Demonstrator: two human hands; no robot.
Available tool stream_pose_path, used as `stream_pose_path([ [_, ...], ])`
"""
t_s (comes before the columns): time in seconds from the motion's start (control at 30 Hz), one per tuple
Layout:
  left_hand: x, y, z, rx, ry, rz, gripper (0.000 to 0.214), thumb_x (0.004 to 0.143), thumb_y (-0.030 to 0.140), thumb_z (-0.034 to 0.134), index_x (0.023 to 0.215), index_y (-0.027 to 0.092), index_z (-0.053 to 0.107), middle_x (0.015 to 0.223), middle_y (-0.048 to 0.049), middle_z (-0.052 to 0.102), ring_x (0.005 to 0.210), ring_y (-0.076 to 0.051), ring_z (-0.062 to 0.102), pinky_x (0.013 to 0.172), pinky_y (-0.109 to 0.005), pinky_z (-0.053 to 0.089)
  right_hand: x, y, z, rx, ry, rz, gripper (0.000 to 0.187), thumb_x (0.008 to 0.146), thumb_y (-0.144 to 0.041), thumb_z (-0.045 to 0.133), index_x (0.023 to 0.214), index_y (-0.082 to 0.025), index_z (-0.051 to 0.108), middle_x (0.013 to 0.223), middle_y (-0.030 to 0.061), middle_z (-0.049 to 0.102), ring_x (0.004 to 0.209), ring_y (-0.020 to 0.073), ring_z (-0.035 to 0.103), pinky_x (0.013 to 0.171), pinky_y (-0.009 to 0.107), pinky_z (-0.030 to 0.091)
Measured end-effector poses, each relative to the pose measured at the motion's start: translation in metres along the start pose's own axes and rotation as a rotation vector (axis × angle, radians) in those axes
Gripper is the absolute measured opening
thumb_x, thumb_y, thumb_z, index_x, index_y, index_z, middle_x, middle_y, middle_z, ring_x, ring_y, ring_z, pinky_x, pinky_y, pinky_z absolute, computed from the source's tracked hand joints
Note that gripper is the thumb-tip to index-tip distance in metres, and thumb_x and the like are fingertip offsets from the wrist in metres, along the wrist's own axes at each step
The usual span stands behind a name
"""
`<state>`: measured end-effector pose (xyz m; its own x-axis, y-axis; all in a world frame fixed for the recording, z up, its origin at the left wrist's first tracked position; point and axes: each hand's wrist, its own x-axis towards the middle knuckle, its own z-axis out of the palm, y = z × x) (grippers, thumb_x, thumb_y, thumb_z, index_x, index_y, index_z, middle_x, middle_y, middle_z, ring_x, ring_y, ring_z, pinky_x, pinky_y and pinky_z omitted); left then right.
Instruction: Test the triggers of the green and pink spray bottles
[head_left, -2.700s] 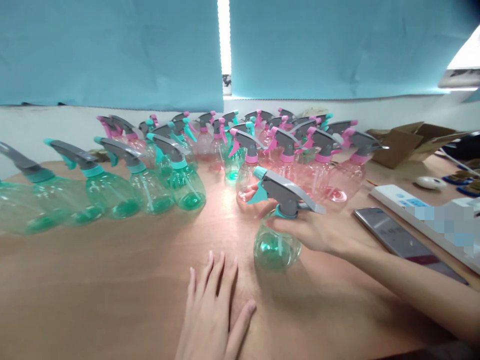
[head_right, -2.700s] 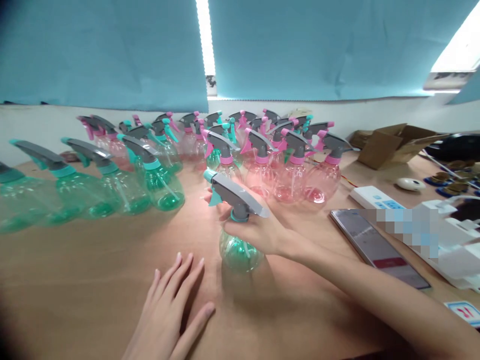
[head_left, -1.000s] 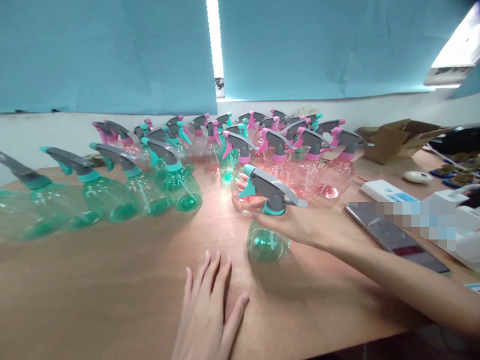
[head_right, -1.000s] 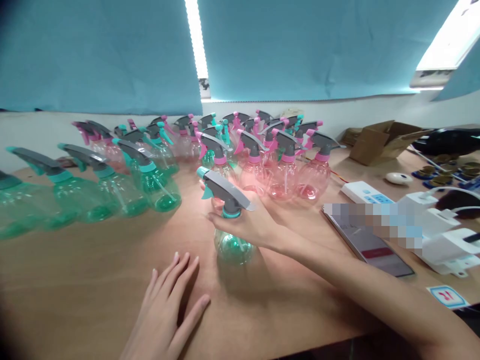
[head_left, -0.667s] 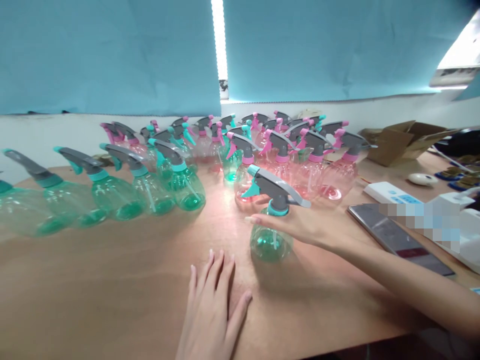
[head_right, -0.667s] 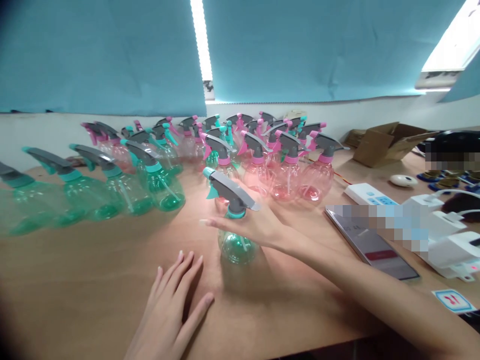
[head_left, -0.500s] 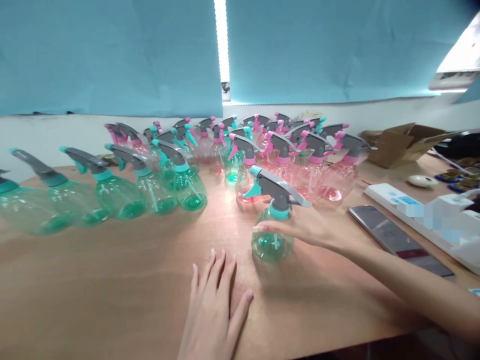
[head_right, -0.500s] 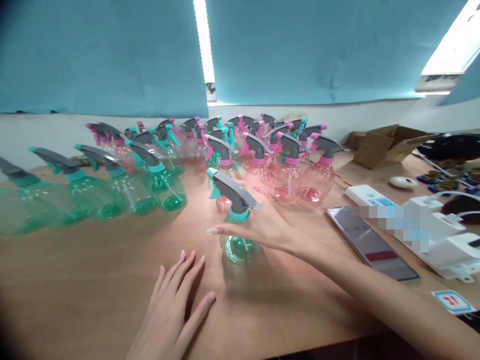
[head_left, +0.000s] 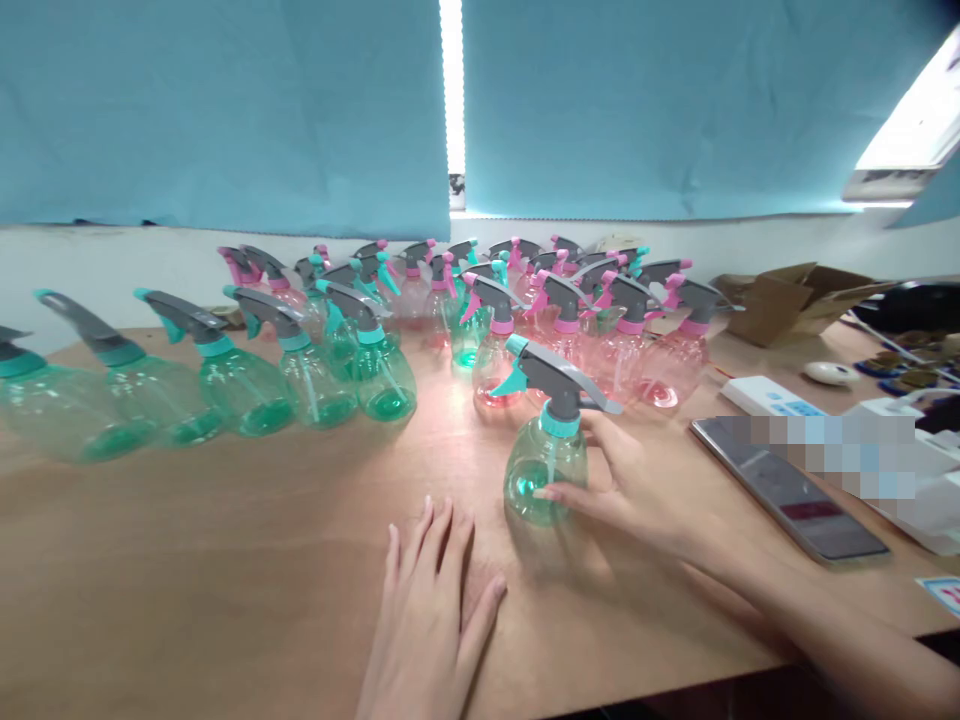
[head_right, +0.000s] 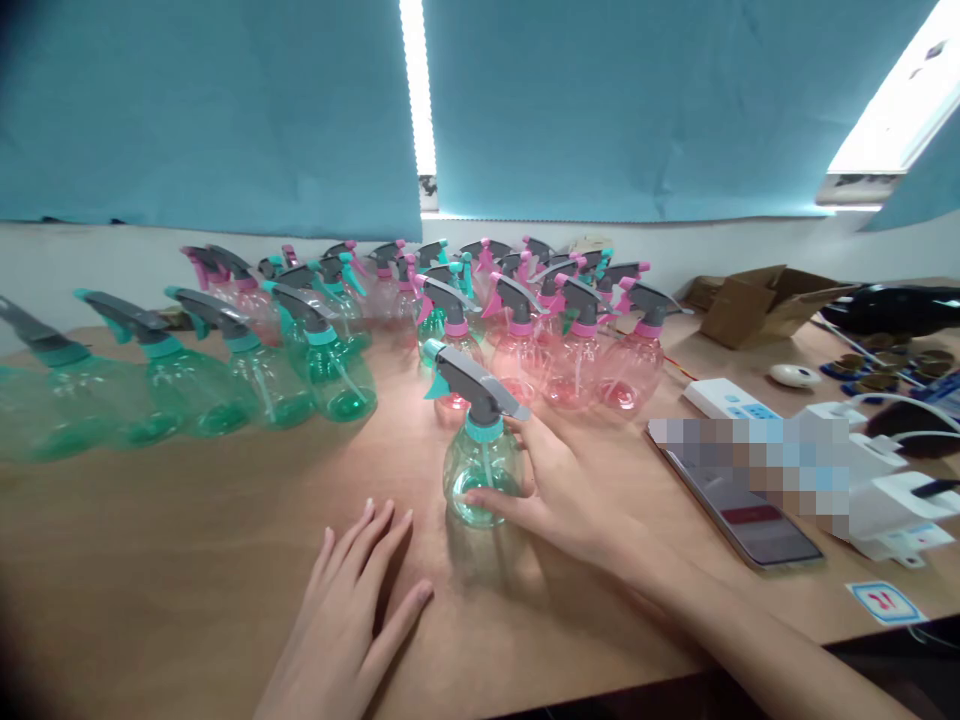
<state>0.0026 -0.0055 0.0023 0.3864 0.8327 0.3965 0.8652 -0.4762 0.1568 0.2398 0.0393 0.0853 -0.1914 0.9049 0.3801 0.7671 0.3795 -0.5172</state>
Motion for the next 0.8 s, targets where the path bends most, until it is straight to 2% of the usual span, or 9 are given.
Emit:
stream_pose_path([
  [0.1, 0.0, 0.0, 0.0, -0.001, 0.001, 0.005, 0.043, 0.096, 0.035, 0.045, 0.135, 0.018, 0.045, 0.138, -0.0127, 0.053, 0.131, -0.031, 0.045, 0.109, -0.058, 0.028, -0.004, 0.011, 0.014, 0.068, 0.042, 0.005, 0.053, 0.073, -0.05, 0.07, 0.115, -0.023, 0.053, 0.105, 0.0099, 0.069, 0.098, 0.0313, 0.066, 0.08, 0.046, 0.053],
  [0.23, 0.001, 0.001, 0.0, -0.003, 0.0, 0.005, 0.041, 0.096, 0.034, 0.045, 0.133, 0.018, 0.047, 0.137, -0.0128, 0.054, 0.13, -0.031, 0.045, 0.109, -0.059, 0.028, -0.007, 0.026, 0.031, 0.189, 0.092, -0.068, 0.06, 0.074, -0.051, 0.069, 0.121, -0.024, 0.044, 0.116, 0.0106, 0.061, 0.11, 0.0314, 0.059, 0.091, 0.048, 0.047],
  [0.53, 0.0, 0.0, 0.0, 0.032, -0.033, 0.029, 0.043, 0.096, 0.034, 0.045, 0.134, 0.015, 0.047, 0.138, -0.0149, 0.053, 0.132, -0.033, 0.043, 0.107, -0.059, 0.033, -0.01, 0.036, 0.048, 0.246, 0.162, -0.092, 0.061, 0.076, -0.047, 0.07, 0.124, -0.025, 0.04, 0.117, 0.0099, 0.057, 0.111, 0.0292, 0.056, 0.094, 0.047, 0.045],
  [0.67, -0.001, 0.0, 0.002, 0.044, -0.007, 0.051, 0.043, 0.096, 0.034, 0.045, 0.135, 0.015, 0.046, 0.138, -0.0158, 0.052, 0.132, -0.034, 0.043, 0.106, -0.059, 0.033, -0.002, 0.034, 0.052, 0.21, 0.141, -0.111, 0.068, 0.076, -0.046, 0.071, 0.129, -0.025, 0.034, 0.126, 0.0124, 0.055, 0.116, 0.0295, 0.056, 0.096, 0.048, 0.044],
  [0.8, -0.003, 0.0, 0.006, 0.027, 0.043, 0.053, 0.042, 0.096, 0.035, 0.045, 0.133, 0.014, 0.047, 0.137, -0.0169, 0.053, 0.131, -0.034, 0.044, 0.104, -0.06, 0.035, 0.019, 0.017, 0.055, 0.158, 0.124, -0.192, 0.061, 0.077, -0.048, 0.069, 0.124, -0.024, 0.04, 0.122, 0.0116, 0.059, 0.114, 0.0289, 0.058, 0.093, 0.046, 0.047],
])
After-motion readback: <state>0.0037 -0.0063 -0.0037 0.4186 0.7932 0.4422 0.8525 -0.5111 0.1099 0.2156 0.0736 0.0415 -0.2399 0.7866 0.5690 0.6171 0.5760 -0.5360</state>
